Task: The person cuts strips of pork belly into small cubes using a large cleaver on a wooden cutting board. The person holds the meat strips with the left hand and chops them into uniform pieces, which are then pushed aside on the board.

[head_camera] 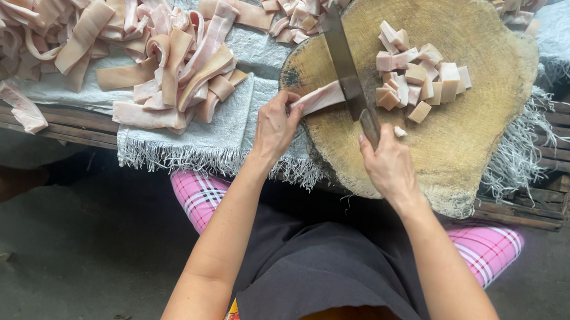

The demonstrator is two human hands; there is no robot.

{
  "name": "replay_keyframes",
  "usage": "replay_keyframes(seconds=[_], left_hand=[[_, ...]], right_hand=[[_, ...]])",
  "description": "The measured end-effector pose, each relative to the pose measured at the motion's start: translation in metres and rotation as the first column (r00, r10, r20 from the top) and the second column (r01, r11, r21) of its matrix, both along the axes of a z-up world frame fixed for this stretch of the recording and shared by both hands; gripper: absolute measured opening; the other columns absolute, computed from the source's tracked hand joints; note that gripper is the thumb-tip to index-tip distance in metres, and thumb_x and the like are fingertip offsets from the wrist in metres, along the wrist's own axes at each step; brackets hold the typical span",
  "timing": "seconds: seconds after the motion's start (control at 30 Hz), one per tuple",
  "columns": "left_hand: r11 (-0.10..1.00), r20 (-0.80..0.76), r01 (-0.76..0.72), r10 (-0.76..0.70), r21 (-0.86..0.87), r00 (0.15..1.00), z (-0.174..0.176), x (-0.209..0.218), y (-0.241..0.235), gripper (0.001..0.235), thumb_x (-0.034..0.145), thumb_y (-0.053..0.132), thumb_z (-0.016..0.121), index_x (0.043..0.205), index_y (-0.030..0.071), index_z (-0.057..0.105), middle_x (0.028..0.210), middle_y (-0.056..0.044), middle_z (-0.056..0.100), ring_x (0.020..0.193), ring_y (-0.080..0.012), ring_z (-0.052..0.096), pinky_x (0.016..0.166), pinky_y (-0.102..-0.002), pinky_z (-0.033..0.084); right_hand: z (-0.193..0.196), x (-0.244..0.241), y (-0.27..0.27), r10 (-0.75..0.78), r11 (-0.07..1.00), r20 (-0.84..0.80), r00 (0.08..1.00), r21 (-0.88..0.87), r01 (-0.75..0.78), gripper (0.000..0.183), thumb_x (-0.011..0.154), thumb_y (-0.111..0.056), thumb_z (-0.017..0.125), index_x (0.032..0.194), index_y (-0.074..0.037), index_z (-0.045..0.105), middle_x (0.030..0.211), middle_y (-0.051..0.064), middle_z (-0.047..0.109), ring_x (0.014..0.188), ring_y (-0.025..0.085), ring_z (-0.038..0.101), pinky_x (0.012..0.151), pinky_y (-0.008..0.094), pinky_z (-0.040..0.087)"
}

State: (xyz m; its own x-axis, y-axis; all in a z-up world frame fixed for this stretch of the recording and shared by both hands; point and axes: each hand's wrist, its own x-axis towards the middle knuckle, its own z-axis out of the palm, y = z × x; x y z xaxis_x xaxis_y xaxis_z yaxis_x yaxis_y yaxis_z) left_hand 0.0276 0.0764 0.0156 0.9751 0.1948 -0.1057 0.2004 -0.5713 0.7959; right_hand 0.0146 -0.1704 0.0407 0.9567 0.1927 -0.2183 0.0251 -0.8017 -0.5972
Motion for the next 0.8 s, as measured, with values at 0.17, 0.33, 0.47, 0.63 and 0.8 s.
replay_keyframes(seconds=[0.17,0.33,0.47,0.63,0.8], left_hand=[[1.000,0.103,0.008,-0.011,0.024,0.995,-0.004,-0.002,0.008,0.022,0.094,0.013,0.068,0.109,-0.003,0.070,0.099,-0.021,0.075,0.086,-0.0294,0.073,0.077,-0.041,0.056],[0.999,0.044,0.026,-0.024,-0.046,0.999,-0.007,0.008,-0.005,0.020,0.095,0.013,0.067,0.109,-0.002,0.070,0.097,-0.018,0.075,0.081,-0.0245,0.073,0.073,-0.037,0.058],[0.998,0.022,0.012,-0.011,-0.055,1.000,-0.004,0.012,-0.007,0.020,0.094,0.013,0.068,0.108,-0.002,0.070,0.095,-0.017,0.075,0.081,-0.0239,0.073,0.073,-0.037,0.058],[0.998,0.005,-0.004,0.004,-0.066,1.000,-0.011,0.007,-0.003,0.023,0.093,0.015,0.069,0.109,-0.001,0.071,0.094,-0.017,0.076,0.082,-0.0251,0.073,0.075,-0.038,0.058],[0.995,0.047,-0.004,0.009,-0.102,0.999,-0.021,0.014,-0.008,0.023,0.090,0.016,0.071,0.106,-0.001,0.072,0.092,-0.017,0.077,0.082,-0.0246,0.075,0.077,-0.037,0.058]], right_hand=[[0.042,0.002,-0.010,-0.094,0.982,-0.102,0.990,0.152,0.109,0.040,0.105,-0.039,0.055,0.118,-0.002,0.054,0.069,0.012,0.068,0.053,0.024,0.068,0.044,0.036,0.054],[0.079,-0.008,-0.009,-0.152,0.944,0.142,0.978,0.315,0.101,0.037,0.109,-0.037,0.054,0.117,-0.001,0.051,0.063,0.012,0.061,0.046,0.022,0.060,0.045,0.037,0.050],[0.049,-0.010,0.013,-0.088,0.953,0.028,0.996,0.293,0.076,0.037,0.110,-0.037,0.049,0.118,-0.001,0.048,0.064,0.011,0.059,0.046,0.022,0.060,0.042,0.037,0.051],[0.022,-0.003,0.010,-0.048,0.998,-0.204,0.978,0.027,0.054,0.038,0.106,-0.039,0.055,0.118,-0.003,0.054,0.063,0.012,0.064,0.053,0.026,0.065,0.049,0.044,0.053],[0.067,-0.003,-0.004,-0.086,0.977,0.016,0.996,0.199,0.081,0.044,0.103,-0.040,0.057,0.124,-0.001,0.057,0.064,0.010,0.066,0.055,0.024,0.069,0.050,0.041,0.054]])
